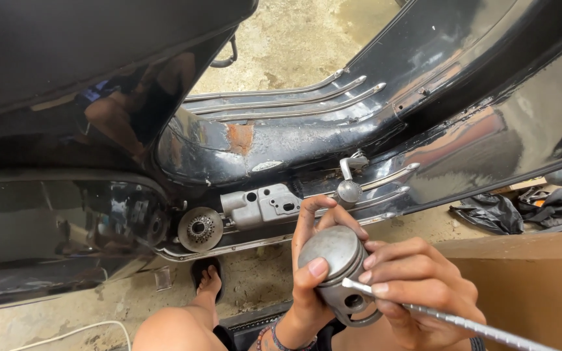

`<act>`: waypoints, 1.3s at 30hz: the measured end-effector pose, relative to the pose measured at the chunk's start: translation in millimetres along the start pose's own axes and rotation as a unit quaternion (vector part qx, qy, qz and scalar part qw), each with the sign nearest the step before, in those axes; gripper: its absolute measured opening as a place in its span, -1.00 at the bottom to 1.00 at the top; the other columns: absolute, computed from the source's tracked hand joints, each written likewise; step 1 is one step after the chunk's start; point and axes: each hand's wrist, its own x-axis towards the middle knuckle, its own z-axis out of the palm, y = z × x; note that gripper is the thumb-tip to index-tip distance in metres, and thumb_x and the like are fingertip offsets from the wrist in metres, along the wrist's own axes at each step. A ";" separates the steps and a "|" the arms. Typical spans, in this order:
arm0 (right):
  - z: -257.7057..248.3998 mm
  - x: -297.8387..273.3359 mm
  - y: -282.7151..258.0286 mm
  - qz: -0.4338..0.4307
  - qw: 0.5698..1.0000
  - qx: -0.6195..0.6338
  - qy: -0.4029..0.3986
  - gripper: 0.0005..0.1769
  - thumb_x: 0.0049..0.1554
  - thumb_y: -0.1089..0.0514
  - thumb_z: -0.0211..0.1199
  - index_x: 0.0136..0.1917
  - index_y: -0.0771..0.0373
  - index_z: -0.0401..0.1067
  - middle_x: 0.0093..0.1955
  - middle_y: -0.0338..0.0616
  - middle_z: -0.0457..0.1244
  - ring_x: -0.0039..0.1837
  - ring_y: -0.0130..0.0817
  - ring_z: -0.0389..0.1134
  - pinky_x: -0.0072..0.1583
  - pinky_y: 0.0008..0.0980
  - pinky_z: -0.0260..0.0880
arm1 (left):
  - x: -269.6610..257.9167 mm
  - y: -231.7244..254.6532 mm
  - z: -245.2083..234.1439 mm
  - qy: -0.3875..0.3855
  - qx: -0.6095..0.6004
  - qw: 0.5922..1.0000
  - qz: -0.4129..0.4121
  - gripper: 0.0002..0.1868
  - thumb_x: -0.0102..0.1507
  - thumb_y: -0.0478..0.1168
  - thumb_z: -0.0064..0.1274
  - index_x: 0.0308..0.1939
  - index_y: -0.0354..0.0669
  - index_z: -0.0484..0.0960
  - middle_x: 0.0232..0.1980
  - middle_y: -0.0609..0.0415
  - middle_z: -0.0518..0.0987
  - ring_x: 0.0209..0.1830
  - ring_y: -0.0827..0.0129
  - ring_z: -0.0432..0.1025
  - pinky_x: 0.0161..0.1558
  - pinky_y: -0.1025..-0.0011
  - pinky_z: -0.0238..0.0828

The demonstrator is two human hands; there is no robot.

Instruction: The person cleans a metal piston using a small brush and a metal rod. They scrub the top surface and sides of the piston, then use the rod to clean the internal holes and crevices.

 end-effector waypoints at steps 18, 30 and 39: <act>-10.6 -7.5 21.8 0.008 0.995 0.096 0.001 -0.78 0.26 0.02 0.13 -0.15 0.16 0.30 -0.33 -0.12 0.30 -0.27 -0.27 0.42 -0.10 -0.43 0.66 | -1.5 -6.5 -11.0 -0.062 0.012 0.998 0.009 -0.18 0.17 0.17 0.27 0.27 -0.25 0.24 -0.15 -0.11 0.44 -0.24 0.25 0.46 -0.11 0.36 0.48; 2.4 -11.5 13.5 -0.015 0.999 0.024 -0.019 -0.76 0.26 0.02 0.07 -0.14 0.20 0.30 -0.29 -0.10 0.30 -0.21 -0.27 0.42 -0.05 -0.40 0.67 | -8.3 1.5 -8.2 -0.011 -0.023 0.999 -0.021 -0.38 0.33 0.24 -0.08 0.18 -0.18 0.25 -0.13 -0.18 0.46 -0.24 0.22 0.41 -0.10 0.30 0.42; -10.8 -1.3 -2.1 0.014 0.991 0.015 -0.130 -0.80 0.22 0.04 0.06 -0.13 0.19 0.36 -0.24 -0.08 0.39 -0.12 -0.25 0.55 0.09 -0.29 0.77 | -13.2 8.0 -9.9 0.008 0.015 0.998 0.069 -0.31 0.23 0.23 0.15 0.10 -0.23 0.28 -0.19 -0.18 0.47 -0.29 0.20 0.43 -0.22 0.35 0.44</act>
